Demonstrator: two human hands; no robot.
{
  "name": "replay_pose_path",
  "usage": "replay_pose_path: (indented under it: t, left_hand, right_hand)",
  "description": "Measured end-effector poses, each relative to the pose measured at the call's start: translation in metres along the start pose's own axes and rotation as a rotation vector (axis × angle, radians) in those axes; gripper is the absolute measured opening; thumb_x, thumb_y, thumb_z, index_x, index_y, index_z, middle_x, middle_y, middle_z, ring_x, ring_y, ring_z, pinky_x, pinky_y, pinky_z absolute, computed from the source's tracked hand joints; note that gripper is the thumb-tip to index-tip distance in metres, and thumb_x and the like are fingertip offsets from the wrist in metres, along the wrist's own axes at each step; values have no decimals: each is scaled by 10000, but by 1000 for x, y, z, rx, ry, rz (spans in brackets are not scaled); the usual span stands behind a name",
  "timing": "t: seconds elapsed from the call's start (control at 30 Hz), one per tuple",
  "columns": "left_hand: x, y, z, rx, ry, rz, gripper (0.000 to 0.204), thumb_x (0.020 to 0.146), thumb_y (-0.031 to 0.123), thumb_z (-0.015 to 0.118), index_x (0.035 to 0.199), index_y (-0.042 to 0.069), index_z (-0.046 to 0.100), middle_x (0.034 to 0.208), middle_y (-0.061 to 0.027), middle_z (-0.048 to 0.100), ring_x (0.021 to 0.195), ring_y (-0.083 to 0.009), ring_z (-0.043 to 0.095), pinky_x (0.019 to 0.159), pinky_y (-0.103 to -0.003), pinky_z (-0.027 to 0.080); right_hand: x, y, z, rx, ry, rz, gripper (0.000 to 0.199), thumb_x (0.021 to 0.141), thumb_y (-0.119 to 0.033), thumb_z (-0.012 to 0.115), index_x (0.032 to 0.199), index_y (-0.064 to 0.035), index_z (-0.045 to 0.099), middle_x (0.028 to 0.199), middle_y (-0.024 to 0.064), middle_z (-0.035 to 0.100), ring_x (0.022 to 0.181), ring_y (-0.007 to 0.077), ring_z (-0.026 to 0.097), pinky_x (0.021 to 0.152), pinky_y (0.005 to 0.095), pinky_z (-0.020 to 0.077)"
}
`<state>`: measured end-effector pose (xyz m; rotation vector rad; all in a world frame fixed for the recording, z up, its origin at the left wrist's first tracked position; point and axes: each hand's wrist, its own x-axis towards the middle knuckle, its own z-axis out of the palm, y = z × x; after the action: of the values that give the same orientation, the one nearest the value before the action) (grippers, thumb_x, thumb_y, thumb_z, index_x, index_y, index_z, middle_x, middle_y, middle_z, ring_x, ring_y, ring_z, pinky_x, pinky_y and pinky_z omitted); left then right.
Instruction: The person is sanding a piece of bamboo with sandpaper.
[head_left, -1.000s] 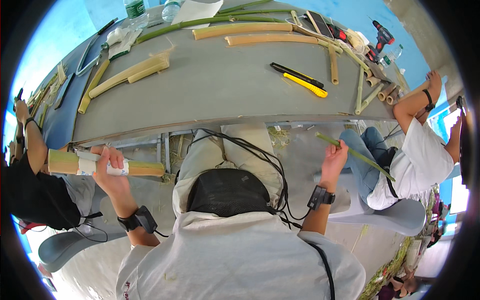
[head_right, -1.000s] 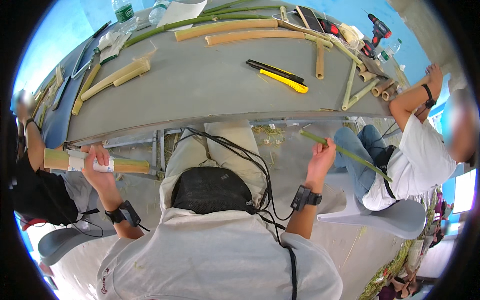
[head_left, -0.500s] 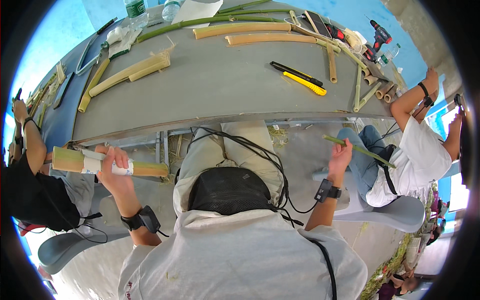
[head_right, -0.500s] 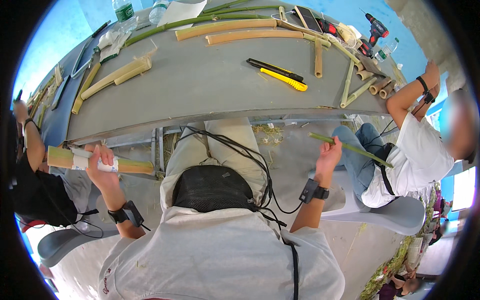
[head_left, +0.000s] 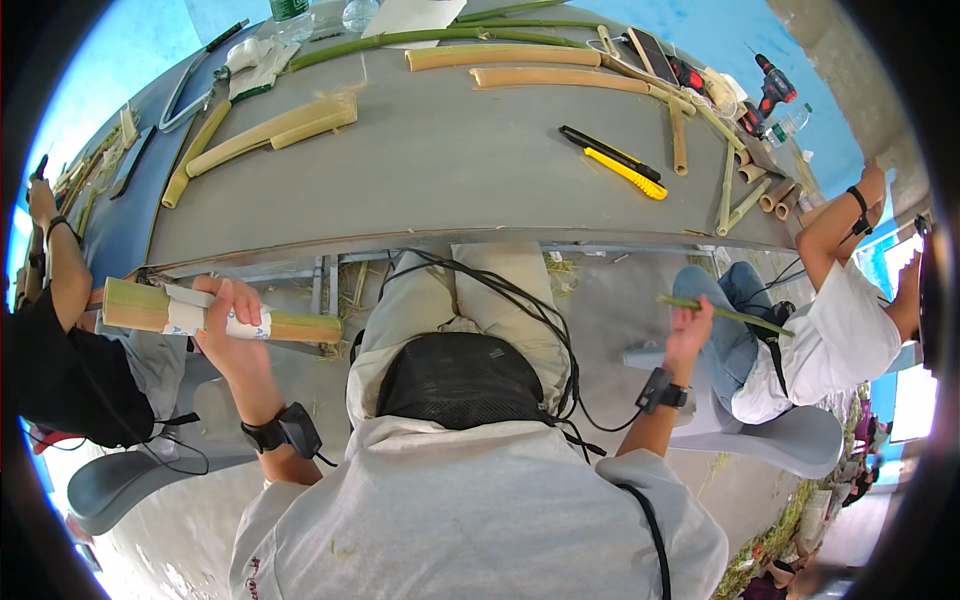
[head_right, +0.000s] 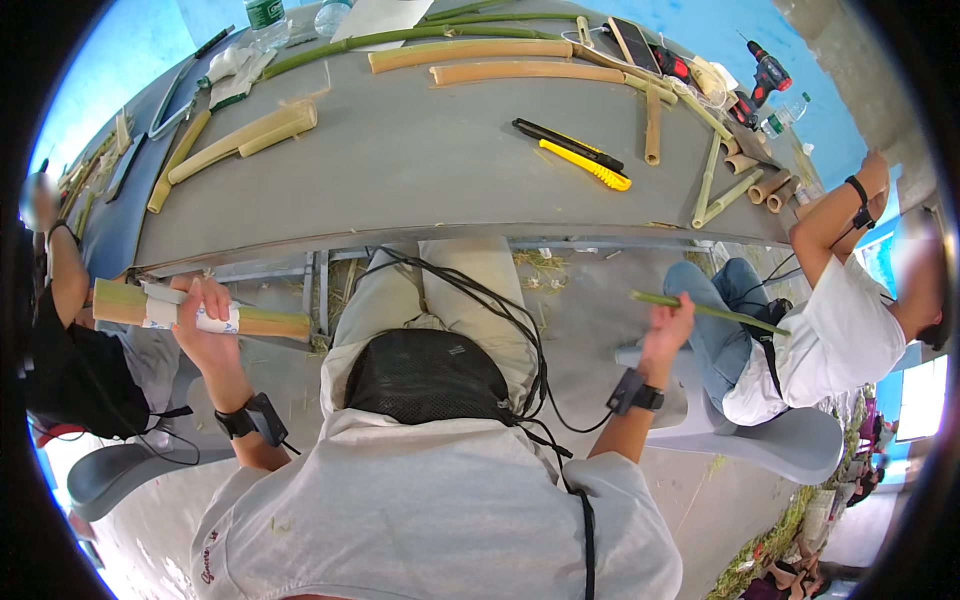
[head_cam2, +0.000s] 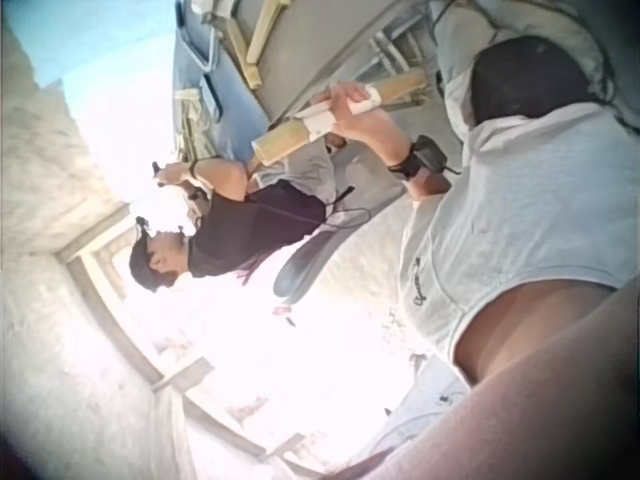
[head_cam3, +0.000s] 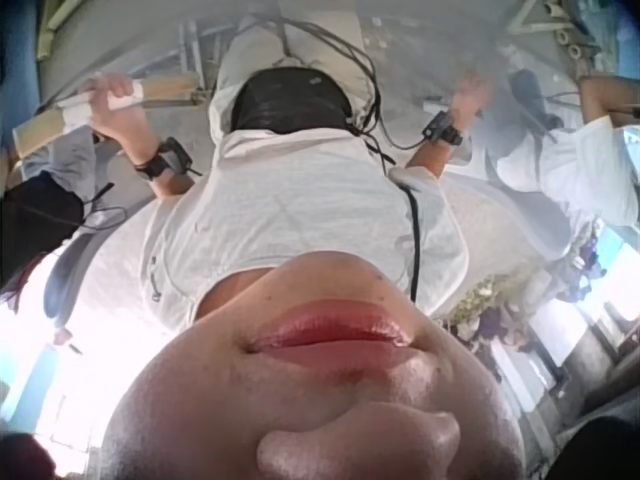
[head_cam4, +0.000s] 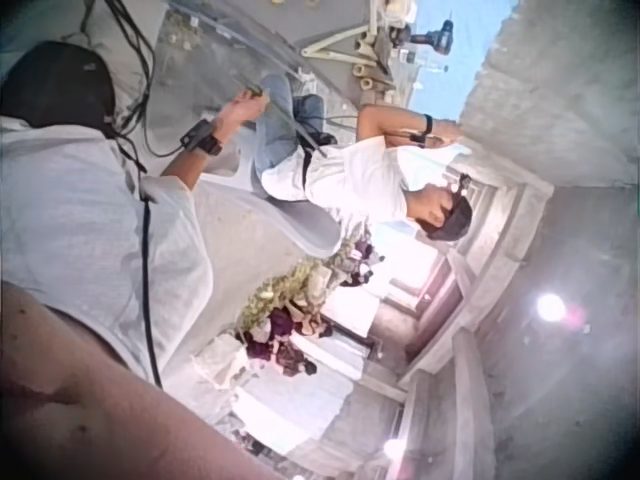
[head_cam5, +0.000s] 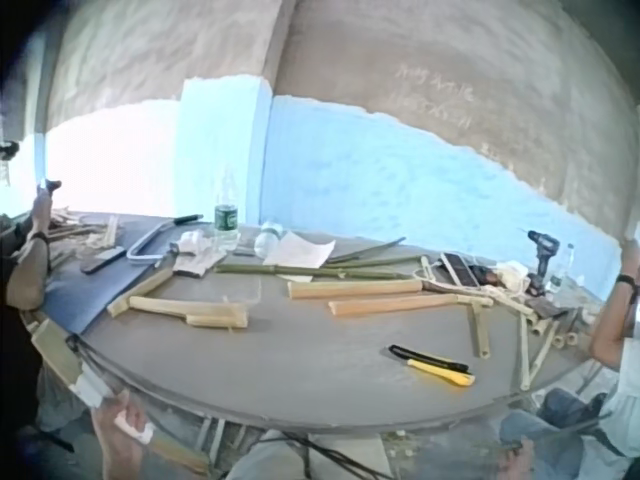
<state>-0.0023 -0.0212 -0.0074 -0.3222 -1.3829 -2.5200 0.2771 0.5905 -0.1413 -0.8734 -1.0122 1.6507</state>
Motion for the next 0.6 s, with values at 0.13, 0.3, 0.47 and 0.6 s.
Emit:
replay_pose_path:
  t: [0.13, 0.3, 0.47, 0.6]
  left_hand:
    - [1, 1, 1, -11, 18, 8, 182, 910, 39, 614, 846, 83, 450, 651, -9, 391, 579, -112, 385, 565, -270, 341]
    - [2, 4, 4, 8, -4, 25, 181, 911, 44, 616, 846, 82, 451, 648, -12, 389, 580, -112, 375, 569, -272, 339]
    - [3, 6, 10, -35, 10, 44, 177, 915, 39, 613, 849, 80, 454, 647, -17, 390, 579, -121, 376, 567, -276, 336]
    - [2, 6, 14, -44, -24, 25, 172, 912, 30, 611, 851, 76, 457, 647, -22, 400, 582, -127, 388, 568, -278, 332]
  right_hand:
    - [6, 4, -7, 26, -53, -75, 233, 1021, -294, 657, 907, -124, 545, 740, -34, 494, 628, 86, 476, 563, 262, 407]
    - [13, 3, -14, 39, -109, 90, 239, 1057, -266, 604, 872, -150, 509, 641, -53, 385, 557, 89, 385, 512, 291, 324]
    - [25, 8, -19, -69, 166, -71, 286, 1037, -307, 637, 829, -161, 508, 657, -47, 425, 545, 94, 407, 516, 270, 334]
    - [31, 19, -17, -9, 101, -2, 309, 1035, -324, 627, 797, -166, 506, 687, -56, 449, 569, 85, 432, 517, 243, 342]
